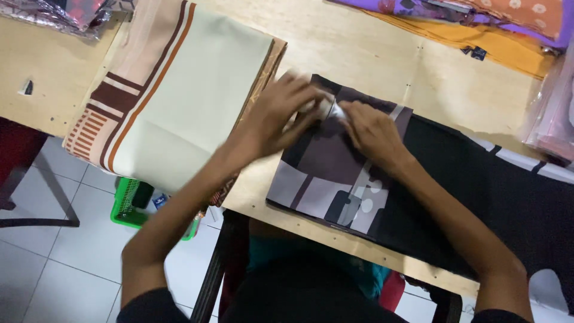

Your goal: Using a lint roller to remove dust or debris from a piece of patterned fabric on a workspace table.

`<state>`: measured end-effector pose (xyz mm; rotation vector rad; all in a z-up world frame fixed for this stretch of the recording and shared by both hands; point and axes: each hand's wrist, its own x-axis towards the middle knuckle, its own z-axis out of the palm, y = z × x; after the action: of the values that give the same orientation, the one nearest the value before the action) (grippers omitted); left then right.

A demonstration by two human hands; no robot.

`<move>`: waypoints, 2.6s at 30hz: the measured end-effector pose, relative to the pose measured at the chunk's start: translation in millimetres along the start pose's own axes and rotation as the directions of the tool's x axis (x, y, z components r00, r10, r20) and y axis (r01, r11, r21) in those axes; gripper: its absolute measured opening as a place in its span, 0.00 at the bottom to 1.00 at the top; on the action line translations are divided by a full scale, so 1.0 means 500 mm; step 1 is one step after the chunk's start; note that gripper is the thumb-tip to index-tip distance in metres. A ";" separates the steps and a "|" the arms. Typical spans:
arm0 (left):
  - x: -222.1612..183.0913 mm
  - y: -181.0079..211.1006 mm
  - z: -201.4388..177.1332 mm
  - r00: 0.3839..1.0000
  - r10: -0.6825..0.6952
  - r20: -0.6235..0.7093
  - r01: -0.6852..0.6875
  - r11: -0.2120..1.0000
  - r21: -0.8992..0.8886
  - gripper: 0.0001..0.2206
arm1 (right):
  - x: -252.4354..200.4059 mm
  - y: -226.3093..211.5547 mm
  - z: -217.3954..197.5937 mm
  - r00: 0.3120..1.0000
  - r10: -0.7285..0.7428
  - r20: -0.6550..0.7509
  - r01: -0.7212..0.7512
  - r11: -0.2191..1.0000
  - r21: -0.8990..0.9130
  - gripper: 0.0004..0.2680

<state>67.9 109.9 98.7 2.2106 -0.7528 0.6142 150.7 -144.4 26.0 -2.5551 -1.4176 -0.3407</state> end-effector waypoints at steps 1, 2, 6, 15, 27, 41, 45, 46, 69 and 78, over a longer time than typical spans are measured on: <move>0.034 -0.029 0.024 1.000 0.002 0.002 -0.002 1.000 -0.004 0.09 | -0.011 -0.004 0.013 1.000 0.005 0.001 -0.005 1.000 -0.001 0.11; 0.067 -0.059 0.048 0.985 -0.001 0.174 0.023 0.992 -0.124 0.07 | -0.022 -0.009 0.026 1.000 -0.012 0.021 0.012 1.000 -0.021 0.11; 0.119 -0.190 0.201 0.607 -0.246 0.756 0.274 0.957 0.091 0.07 | -0.044 -0.075 0.007 1.000 -0.029 -0.003 0.029 0.997 -0.073 0.10; 0.069 -0.263 0.278 0.609 -0.253 0.752 0.398 0.917 -0.014 0.15 | -0.219 -0.258 -0.055 0.958 -0.280 0.070 0.271 0.956 0.115 0.11; 0.112 -0.152 0.166 0.552 -0.335 0.763 0.431 0.898 0.082 0.11 | -0.187 -0.250 -0.046 0.978 -0.197 0.064 0.184 0.968 0.172 0.11; -0.008 -0.161 0.229 0.848 -0.246 0.469 0.214 0.969 0.122 0.15 | -0.282 -0.305 -0.369 0.813 0.077 0.578 -0.414 0.775 0.478 0.14; -0.118 -0.112 0.258 0.954 -0.260 0.146 0.261 0.965 0.013 0.27 | -0.361 -0.333 -0.251 0.847 0.504 0.169 -0.464 0.544 0.699 0.08; -0.120 -0.075 0.237 0.957 -0.248 0.148 0.249 0.969 0.014 0.27 | -0.354 -0.347 -0.212 0.845 0.511 0.158 -0.461 0.547 0.699 0.08; -0.181 0.128 0.188 0.912 -0.388 0.135 0.389 0.921 0.019 0.26 | -0.285 -0.551 0.013 0.696 0.650 0.304 -0.158 -0.274 0.949 0.09; -0.187 0.126 0.205 0.932 -0.316 0.179 0.227 0.891 0.394 0.25 | -0.418 -0.477 0.020 0.433 0.839 0.330 -0.125 -0.307 0.944 0.07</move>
<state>-20.7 27.4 6.0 2.7139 -0.4490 0.3703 -158.8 -185.9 -30.4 -1.2319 0.2061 0.1545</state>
